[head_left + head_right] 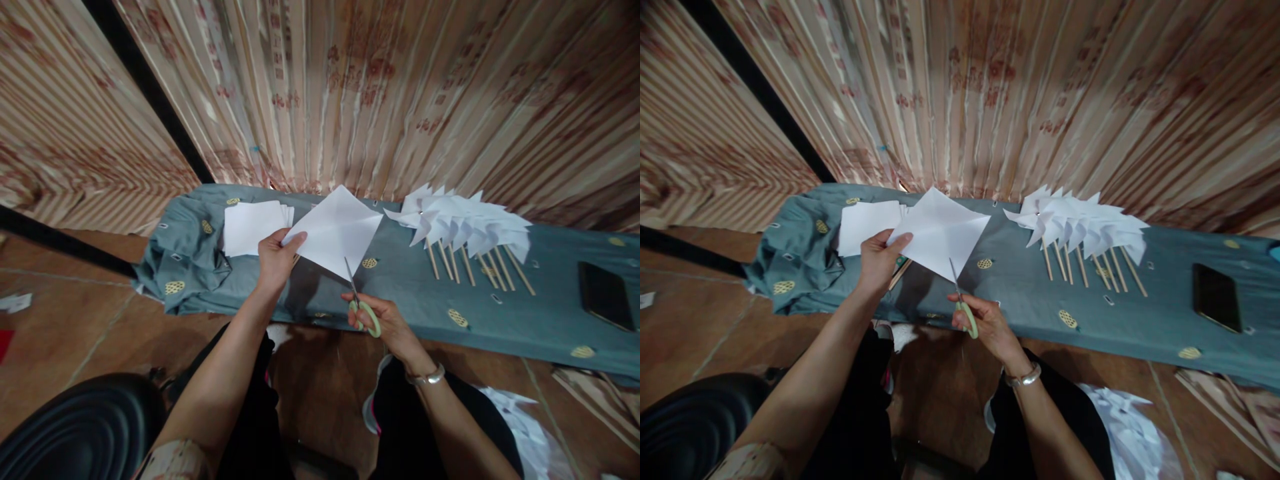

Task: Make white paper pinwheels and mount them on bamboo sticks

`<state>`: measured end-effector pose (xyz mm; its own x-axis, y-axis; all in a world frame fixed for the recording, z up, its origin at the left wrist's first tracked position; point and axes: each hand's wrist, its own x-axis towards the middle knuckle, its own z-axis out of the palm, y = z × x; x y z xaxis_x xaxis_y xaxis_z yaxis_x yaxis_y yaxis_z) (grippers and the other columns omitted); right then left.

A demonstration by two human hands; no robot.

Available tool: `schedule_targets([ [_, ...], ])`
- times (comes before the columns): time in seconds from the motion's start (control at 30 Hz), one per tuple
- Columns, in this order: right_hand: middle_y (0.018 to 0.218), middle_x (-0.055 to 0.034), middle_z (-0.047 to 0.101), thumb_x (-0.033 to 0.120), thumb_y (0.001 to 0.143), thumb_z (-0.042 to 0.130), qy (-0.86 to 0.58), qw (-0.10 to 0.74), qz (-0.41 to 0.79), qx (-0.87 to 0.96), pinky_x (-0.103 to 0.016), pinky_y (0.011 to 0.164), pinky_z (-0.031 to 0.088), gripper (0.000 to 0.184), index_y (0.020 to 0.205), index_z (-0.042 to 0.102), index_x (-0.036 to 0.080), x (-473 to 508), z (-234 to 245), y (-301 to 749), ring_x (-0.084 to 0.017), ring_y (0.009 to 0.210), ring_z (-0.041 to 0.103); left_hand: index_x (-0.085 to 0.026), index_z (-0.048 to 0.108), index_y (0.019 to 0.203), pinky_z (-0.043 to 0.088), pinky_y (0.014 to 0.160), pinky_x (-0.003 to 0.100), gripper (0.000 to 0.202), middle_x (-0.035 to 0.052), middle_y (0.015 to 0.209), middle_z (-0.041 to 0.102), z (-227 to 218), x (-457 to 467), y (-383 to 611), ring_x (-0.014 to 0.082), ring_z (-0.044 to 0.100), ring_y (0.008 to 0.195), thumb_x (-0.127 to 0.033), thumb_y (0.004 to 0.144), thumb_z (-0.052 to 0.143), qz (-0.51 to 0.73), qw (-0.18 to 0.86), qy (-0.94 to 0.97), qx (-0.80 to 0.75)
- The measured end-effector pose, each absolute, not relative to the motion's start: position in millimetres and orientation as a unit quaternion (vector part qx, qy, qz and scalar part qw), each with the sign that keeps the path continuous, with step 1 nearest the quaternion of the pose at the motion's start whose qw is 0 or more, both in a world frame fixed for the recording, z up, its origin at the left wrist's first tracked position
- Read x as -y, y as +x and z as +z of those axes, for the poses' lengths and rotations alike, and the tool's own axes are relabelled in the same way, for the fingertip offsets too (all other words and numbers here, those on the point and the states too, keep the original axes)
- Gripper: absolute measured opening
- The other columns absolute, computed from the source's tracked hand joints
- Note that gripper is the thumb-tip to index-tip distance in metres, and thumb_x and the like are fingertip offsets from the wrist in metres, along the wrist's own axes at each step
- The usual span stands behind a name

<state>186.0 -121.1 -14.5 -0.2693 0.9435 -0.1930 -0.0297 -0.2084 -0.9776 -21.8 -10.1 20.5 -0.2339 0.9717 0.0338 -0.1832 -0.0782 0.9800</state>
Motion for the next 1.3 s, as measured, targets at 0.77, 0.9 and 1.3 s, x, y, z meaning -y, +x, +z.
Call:
schedule_targets([
  [0.77, 0.064, 0.0008, 0.062, 0.057, 0.072, 0.076, -0.471, 0.397, 0.624, 0.481, -0.027, 0.057, 0.048, 0.050, 0.104, 0.073, 0.019, 120, -13, 182, -0.011, 0.057, 0.055, -0.013, 0.072, 0.070, 0.039, 0.052, 0.023, 0.031, -0.0016, 0.059, 0.062, 16, 10, -24, 0.0104, 0.049, 0.053, -0.040, 0.056, 0.082, 0.610, 0.465, 0.412, -0.492],
  [0.9, 0.066, -0.0001, 0.065, 0.059, 0.071, 0.076, -0.479, 0.393, 0.621, 0.480, -0.028, 0.059, 0.049, 0.052, 0.105, 0.073, 0.020, 121, -10, 182, -0.012, 0.059, 0.057, -0.013, 0.072, 0.068, 0.037, 0.051, 0.023, 0.031, -0.0020, 0.057, 0.061, 14, 10, -23, 0.0102, 0.048, 0.052, -0.039, 0.055, 0.082, 0.603, 0.470, 0.413, -0.495],
  [1.3, 0.069, -0.0018, 0.067, 0.060, 0.071, 0.076, -0.480, 0.403, 0.609, 0.486, -0.028, 0.060, 0.049, 0.054, 0.105, 0.074, 0.019, 119, -9, 184, -0.011, 0.058, 0.056, -0.013, 0.072, 0.071, 0.040, 0.054, 0.024, 0.030, -0.0022, 0.057, 0.062, 10, 15, -18, 0.0115, 0.051, 0.053, -0.037, 0.056, 0.081, 0.576, 0.486, 0.425, -0.502],
])
